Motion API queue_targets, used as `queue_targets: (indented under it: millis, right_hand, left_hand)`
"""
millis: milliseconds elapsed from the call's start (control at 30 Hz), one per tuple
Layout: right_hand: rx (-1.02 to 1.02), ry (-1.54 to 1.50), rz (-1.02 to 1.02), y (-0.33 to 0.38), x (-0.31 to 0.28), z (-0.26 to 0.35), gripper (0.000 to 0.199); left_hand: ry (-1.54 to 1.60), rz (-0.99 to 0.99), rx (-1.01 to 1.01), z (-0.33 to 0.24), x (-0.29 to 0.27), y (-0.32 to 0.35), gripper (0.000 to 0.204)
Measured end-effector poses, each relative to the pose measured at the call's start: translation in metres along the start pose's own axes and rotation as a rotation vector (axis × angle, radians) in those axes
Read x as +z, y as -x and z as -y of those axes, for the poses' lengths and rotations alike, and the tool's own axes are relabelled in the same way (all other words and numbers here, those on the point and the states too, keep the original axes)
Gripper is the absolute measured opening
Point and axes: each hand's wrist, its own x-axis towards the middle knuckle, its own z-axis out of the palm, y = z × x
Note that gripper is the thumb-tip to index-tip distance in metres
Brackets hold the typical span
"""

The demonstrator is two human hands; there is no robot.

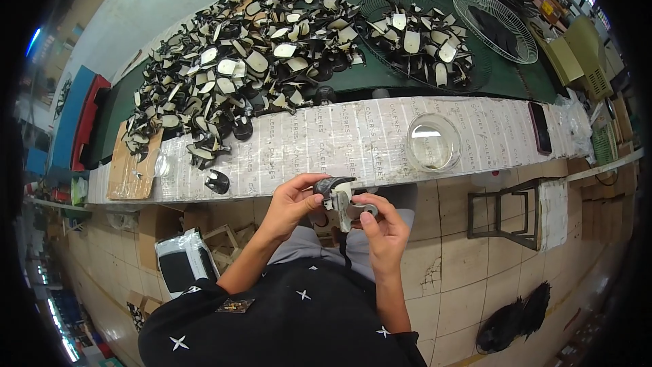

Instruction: Scraping excess material and cleaning shoe heel components at a manufacturing workstation.

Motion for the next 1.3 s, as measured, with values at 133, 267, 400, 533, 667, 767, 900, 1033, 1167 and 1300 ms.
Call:
queue_targets:
  millis: [133, 267, 400, 533, 667, 767, 900, 1033, 1167, 1300]
  right_hand:
    - [-0.017, -0.067, -0.006, -0.002, -0.005, 0.003, 0.023]
    - [-0.243, 0.331, -0.026, -0.012, -0.008, 0.013, 0.023]
    - [-0.287, 0.626, 0.037, -0.012, -0.004, 0.026, 0.024]
    - [-0.4, 0.743, 0.101, -0.015, 0.001, 0.027, 0.026]
    - [-0.432, 0.783, 0.151, -0.016, 0.002, 0.027, 0.027]
    - [-0.438, 0.805, 0.13, -0.016, 0.004, 0.027, 0.027]
    - [-0.441, 0.853, 0.06, -0.017, 0.008, 0.027, 0.027]
    - [-0.439, 0.889, -0.012, -0.017, 0.008, 0.027, 0.027]
    - [-0.485, 0.974, -0.048, -0.019, 0.006, 0.026, 0.026]
    - [-0.5, 0.975, -0.085, -0.018, 0.005, 0.029, 0.026]
  left_hand:
    - [-0.009, -0.008, 0.009, 0.0, 0.001, 0.0, 0.043]
    - [-0.014, -0.013, 0.025, -0.003, 0.003, 0.001, 0.042]
    - [-0.029, -0.012, 0.045, -0.004, 0.007, 0.001, 0.042]
    - [-0.041, -0.005, 0.043, -0.002, 0.008, 0.001, 0.041]
    - [-0.026, -0.008, 0.037, 0.0, 0.007, 0.001, 0.039]
    - [-0.056, -0.003, 0.048, 0.0, 0.004, 0.001, 0.039]
    - [-0.101, 0.005, 0.067, 0.001, 0.003, 0.001, 0.039]
    - [-0.116, 0.0, 0.066, 0.001, 0.003, 0.001, 0.039]
    - [-0.109, 0.008, 0.047, -0.002, 0.002, 0.001, 0.039]
    - [-0.051, 0.0, 0.016, -0.006, 0.001, 0.002, 0.038]
